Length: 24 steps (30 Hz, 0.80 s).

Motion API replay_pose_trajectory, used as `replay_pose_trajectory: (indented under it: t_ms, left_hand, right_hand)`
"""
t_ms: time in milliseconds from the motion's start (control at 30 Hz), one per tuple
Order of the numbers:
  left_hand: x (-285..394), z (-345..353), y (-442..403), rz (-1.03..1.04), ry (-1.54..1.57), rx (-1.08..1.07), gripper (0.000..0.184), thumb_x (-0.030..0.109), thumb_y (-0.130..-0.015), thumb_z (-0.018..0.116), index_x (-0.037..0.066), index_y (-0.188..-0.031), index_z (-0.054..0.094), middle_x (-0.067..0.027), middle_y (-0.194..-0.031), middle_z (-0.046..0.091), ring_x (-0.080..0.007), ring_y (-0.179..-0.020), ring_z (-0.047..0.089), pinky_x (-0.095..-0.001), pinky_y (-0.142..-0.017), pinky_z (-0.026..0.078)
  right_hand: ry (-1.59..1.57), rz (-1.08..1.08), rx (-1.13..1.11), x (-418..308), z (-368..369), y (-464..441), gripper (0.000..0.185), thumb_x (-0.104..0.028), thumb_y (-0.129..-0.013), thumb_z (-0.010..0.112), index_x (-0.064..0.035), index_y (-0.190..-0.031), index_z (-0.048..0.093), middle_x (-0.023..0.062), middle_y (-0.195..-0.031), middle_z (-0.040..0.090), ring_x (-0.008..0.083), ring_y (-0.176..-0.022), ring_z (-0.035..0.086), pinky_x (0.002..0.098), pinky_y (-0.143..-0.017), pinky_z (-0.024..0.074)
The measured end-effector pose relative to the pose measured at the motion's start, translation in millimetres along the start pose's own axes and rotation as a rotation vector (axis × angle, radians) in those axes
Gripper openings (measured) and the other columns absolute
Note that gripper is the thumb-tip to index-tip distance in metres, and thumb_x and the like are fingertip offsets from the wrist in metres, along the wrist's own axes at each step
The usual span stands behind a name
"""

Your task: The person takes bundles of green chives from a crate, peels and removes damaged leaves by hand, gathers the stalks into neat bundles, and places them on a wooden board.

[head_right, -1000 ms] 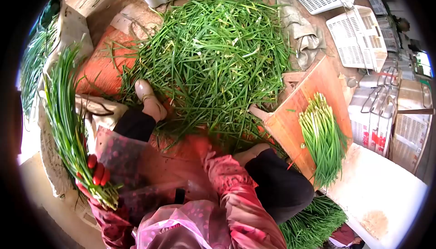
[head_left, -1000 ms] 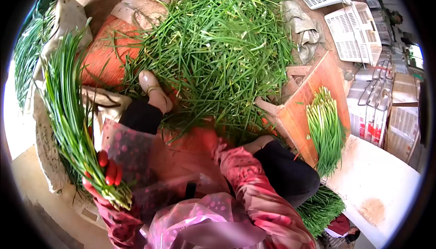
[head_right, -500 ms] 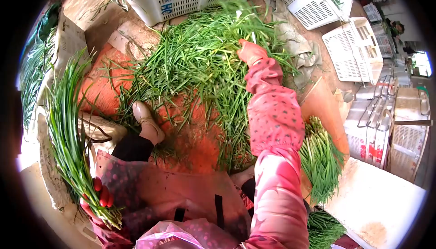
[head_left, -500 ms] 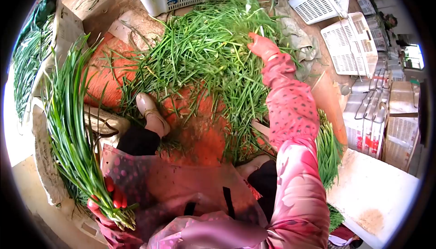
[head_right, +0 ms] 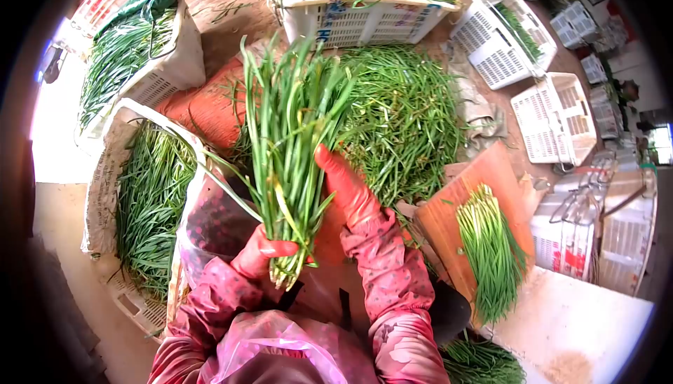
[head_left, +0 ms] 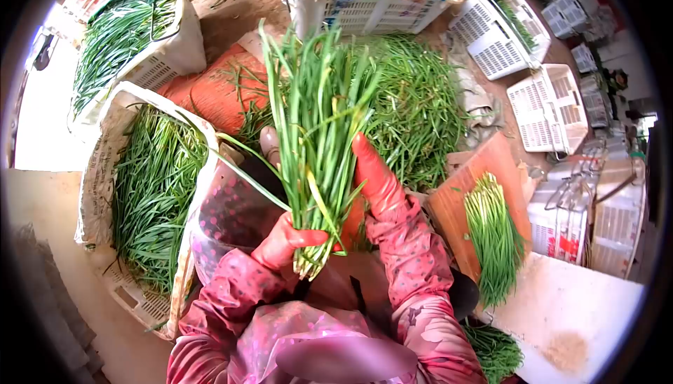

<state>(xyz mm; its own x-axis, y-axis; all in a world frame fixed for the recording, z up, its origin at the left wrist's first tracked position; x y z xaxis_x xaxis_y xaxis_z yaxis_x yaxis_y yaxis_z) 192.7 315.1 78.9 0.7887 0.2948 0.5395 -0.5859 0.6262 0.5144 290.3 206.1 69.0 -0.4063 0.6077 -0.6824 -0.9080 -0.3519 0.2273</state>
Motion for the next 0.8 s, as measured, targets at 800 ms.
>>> replay_pose_trajectory:
  t_ms: [800]
  left_hand:
    - [-89, -71, -177, -0.065, -0.083, -0.484, 0.043, 0.011, -0.089, 0.062, 0.002, -0.129, 0.051, -0.0105, -0.12, 0.062, -0.0213, -0.108, 0.06, -0.0349, -0.094, 0.049]
  right_hand:
    - [1.229, -0.223, 0.213, 23, -76, 71, 0.058, -0.032, -0.073, 0.08, -0.0097, -0.122, 0.057, 0.0143, -0.103, 0.068, 0.0338, -0.093, 0.065, 0.0409, -0.079, 0.0514]
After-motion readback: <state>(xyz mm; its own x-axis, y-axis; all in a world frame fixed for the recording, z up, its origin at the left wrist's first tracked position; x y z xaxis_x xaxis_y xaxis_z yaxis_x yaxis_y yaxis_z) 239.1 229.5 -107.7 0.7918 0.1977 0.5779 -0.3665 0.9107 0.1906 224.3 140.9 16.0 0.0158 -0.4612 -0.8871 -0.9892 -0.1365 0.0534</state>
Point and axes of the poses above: each hand's wrist, its own y-axis away from the middle knuckle, its own z-axis out of the palm, x = y × z, the point moved 9 cm from there along -y, towards the middle knuckle
